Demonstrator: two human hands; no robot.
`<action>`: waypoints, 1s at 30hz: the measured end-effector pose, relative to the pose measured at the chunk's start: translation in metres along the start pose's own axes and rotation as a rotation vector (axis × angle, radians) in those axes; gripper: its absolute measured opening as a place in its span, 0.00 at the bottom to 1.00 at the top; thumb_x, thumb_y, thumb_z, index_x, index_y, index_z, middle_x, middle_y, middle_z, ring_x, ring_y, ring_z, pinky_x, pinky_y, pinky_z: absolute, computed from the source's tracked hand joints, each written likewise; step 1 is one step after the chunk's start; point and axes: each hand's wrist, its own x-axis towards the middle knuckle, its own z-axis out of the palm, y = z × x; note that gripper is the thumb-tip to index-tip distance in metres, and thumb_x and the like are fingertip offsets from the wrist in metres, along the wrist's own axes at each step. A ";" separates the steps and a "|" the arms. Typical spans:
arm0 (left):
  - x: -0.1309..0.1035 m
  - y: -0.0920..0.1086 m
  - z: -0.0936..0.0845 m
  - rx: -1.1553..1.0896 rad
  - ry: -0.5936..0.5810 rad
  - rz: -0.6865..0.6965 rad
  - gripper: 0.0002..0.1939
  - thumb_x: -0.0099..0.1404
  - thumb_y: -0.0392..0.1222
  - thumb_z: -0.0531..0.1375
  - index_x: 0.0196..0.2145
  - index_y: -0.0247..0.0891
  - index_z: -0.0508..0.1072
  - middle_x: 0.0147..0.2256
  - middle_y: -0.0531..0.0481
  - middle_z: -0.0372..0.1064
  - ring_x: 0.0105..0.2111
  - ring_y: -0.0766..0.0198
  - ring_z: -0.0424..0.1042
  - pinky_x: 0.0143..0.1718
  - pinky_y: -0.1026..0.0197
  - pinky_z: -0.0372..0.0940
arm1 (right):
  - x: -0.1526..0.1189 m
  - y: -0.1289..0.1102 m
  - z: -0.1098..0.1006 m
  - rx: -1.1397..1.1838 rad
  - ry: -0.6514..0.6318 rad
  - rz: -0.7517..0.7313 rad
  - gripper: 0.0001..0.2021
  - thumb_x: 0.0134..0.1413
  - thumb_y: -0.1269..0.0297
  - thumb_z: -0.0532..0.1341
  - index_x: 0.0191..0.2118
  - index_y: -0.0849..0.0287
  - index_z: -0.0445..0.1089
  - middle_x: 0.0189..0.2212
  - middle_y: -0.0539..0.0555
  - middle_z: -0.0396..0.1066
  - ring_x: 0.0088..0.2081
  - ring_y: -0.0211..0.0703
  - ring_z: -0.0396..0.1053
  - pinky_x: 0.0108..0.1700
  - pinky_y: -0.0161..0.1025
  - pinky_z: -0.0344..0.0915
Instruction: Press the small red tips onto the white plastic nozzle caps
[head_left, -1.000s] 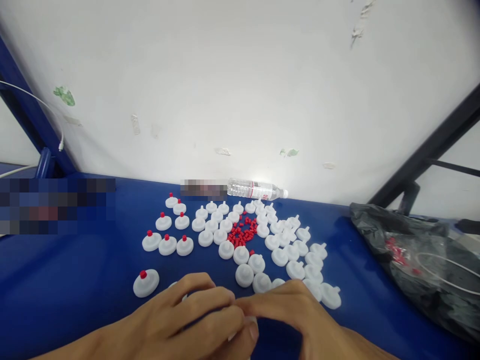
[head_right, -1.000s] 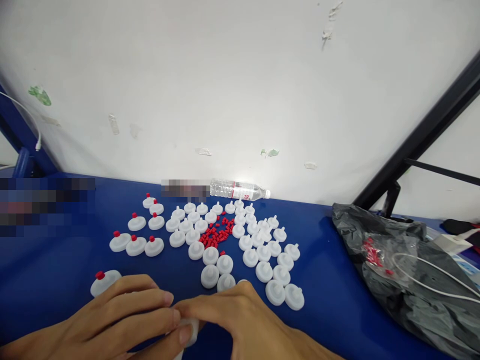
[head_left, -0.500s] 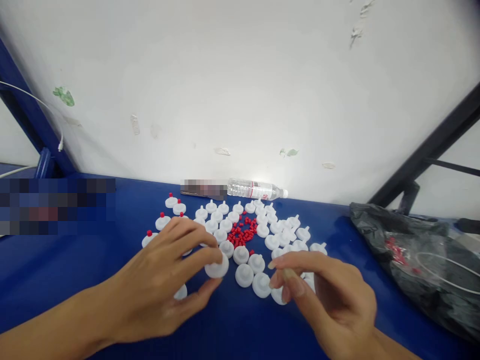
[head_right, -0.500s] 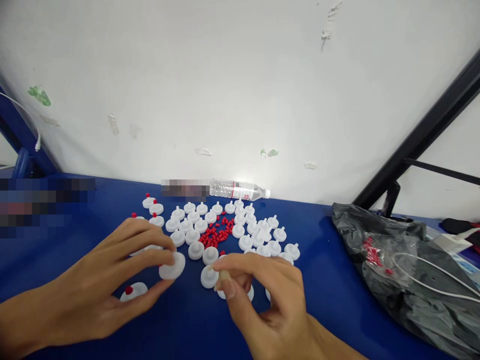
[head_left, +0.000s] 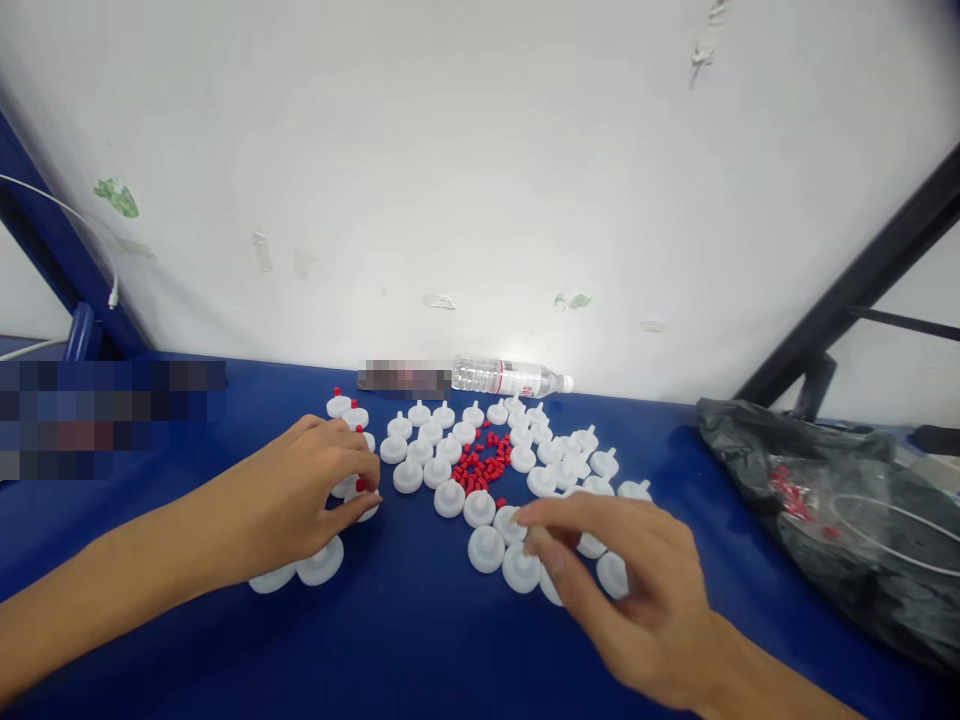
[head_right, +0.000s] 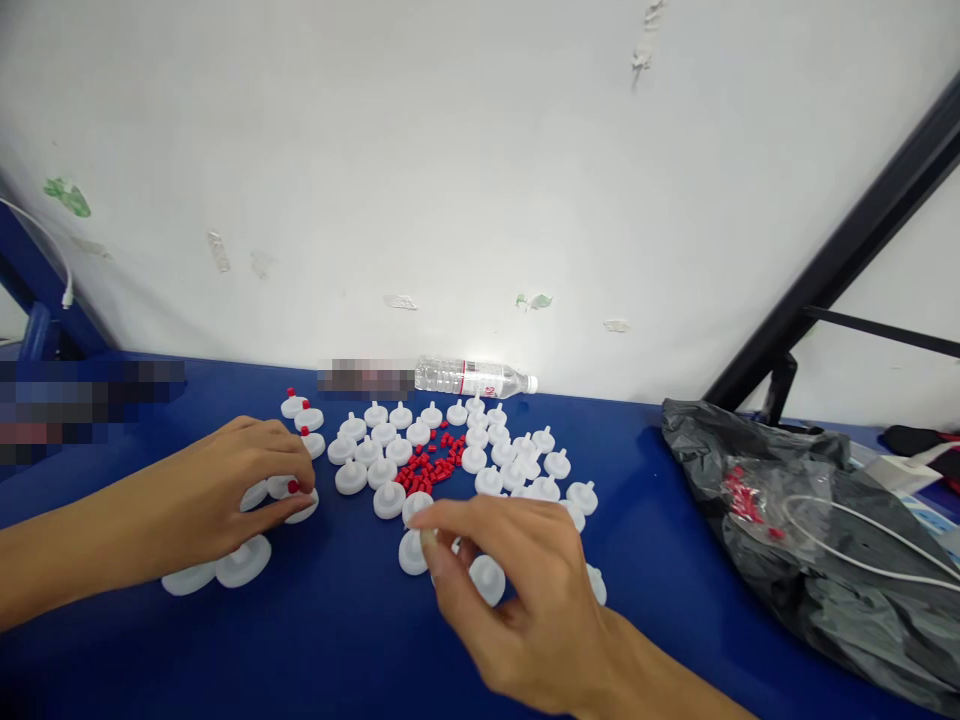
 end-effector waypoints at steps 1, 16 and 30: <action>0.001 0.000 -0.001 0.004 0.003 -0.012 0.13 0.75 0.45 0.56 0.34 0.45 0.77 0.34 0.52 0.76 0.36 0.56 0.74 0.44 0.53 0.64 | 0.001 0.005 0.000 -0.034 -0.003 0.018 0.08 0.65 0.74 0.62 0.46 0.57 0.75 0.31 0.48 0.80 0.27 0.34 0.76 0.32 0.33 0.71; 0.010 -0.017 0.006 -0.101 0.059 -0.020 0.20 0.78 0.45 0.48 0.56 0.46 0.76 0.46 0.46 0.77 0.48 0.52 0.74 0.46 0.55 0.70 | 0.001 0.064 0.001 -0.348 -0.537 -0.052 0.12 0.67 0.75 0.63 0.50 0.53 0.78 0.43 0.52 0.80 0.54 0.54 0.72 0.57 0.56 0.66; 0.011 -0.011 0.003 -0.107 0.337 0.063 0.10 0.76 0.43 0.58 0.51 0.46 0.77 0.39 0.51 0.77 0.41 0.57 0.72 0.46 0.54 0.64 | 0.000 0.065 0.001 -0.328 -0.439 0.008 0.07 0.69 0.75 0.62 0.42 0.57 0.76 0.39 0.51 0.82 0.46 0.48 0.78 0.65 0.59 0.59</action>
